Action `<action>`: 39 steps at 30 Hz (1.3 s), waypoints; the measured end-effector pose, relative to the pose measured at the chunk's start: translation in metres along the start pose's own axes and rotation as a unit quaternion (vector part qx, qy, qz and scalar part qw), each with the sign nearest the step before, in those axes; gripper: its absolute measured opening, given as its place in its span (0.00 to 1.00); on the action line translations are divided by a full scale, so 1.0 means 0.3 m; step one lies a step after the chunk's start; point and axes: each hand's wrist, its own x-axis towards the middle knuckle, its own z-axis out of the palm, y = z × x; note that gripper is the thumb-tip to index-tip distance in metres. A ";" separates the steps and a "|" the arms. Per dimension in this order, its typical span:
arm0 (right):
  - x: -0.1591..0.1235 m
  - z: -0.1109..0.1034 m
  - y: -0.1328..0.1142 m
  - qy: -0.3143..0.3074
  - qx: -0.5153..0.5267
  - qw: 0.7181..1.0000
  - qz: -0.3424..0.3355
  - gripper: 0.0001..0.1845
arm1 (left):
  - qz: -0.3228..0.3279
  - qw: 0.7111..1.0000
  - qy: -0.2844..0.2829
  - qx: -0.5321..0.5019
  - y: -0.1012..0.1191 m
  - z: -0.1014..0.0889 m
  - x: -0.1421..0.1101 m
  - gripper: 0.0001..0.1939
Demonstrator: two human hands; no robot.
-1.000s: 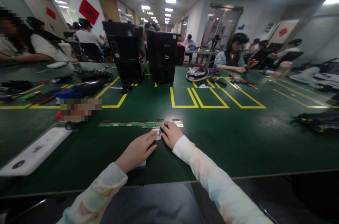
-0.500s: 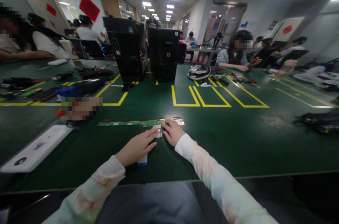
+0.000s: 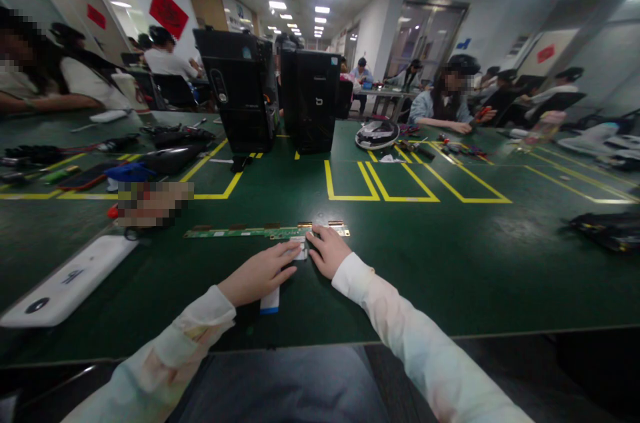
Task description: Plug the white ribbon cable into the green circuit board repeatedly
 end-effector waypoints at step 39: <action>0.007 -0.031 -0.012 -0.038 0.000 0.999 0.017 0.22 | -0.021 0.998 0.045 0.031 0.039 0.013 -0.017 0.27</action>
